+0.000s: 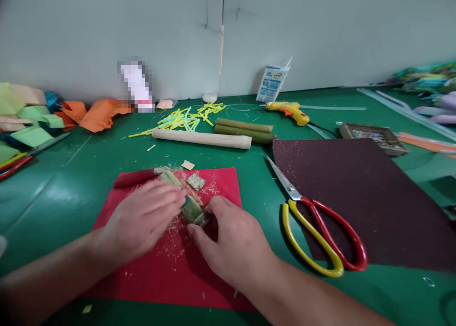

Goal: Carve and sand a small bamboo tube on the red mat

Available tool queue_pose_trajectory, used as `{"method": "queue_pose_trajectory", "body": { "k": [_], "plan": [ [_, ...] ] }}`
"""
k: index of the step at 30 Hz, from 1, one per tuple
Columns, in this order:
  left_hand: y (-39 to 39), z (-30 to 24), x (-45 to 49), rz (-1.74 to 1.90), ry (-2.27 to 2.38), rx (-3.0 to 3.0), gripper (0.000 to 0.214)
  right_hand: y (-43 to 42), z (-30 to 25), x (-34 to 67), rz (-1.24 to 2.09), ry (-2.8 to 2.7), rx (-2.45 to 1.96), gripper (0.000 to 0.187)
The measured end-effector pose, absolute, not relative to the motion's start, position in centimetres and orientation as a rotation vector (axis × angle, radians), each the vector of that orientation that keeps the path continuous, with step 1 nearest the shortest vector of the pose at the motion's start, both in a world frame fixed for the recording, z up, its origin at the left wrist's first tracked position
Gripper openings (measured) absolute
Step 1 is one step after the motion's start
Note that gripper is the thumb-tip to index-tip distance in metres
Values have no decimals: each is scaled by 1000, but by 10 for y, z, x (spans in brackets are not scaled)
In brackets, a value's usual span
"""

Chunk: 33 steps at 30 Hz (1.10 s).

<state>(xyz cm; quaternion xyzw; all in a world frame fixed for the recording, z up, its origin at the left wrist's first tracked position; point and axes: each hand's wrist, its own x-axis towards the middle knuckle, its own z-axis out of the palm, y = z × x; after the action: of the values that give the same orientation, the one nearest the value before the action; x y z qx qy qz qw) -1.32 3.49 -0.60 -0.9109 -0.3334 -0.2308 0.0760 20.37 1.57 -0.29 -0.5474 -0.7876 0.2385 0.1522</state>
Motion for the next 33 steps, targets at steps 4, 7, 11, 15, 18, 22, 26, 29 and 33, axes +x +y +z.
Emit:
{"method": "queue_pose_trajectory", "body": {
  "k": [4, 7, 11, 15, 18, 22, 26, 29, 33],
  "plan": [
    [36, -9, -16, -763, -1043, -2668, 23, 17, -3, 203, 689, -2248, -1591, 15],
    [36, -10, -18, -778, -1073, -2667, 24, 17, -3, 204, 690, -2258, -1591, 16],
    [36, -10, -19, -742, -1023, -2737, 24, 16, -2, 204, 716, -2258, -1600, 16],
    [38, -10, -20, -726, -1081, -2629, 22, 16, -2, 203, 715, -2244, -1606, 16],
    [38, -10, -20, -660, -1003, -2738, 24, 16, -3, 203, 691, -2253, -1581, 16],
    [43, -10, -25, -679, -1089, -2650, 23, 16, -2, 203, 698, -2232, -1609, 17],
    [42, -8, -24, -725, -1020, -2699, 24, 15, -1, 202, 715, -2229, -1598, 16],
    [41, -8, -24, -745, -999, -2742, 25, 15, -1, 201, 741, -2221, -1618, 16],
    [39, -7, -23, -834, -1091, -2651, 23, 15, -2, 201, 757, -2215, -1626, 17]
  ]
}}
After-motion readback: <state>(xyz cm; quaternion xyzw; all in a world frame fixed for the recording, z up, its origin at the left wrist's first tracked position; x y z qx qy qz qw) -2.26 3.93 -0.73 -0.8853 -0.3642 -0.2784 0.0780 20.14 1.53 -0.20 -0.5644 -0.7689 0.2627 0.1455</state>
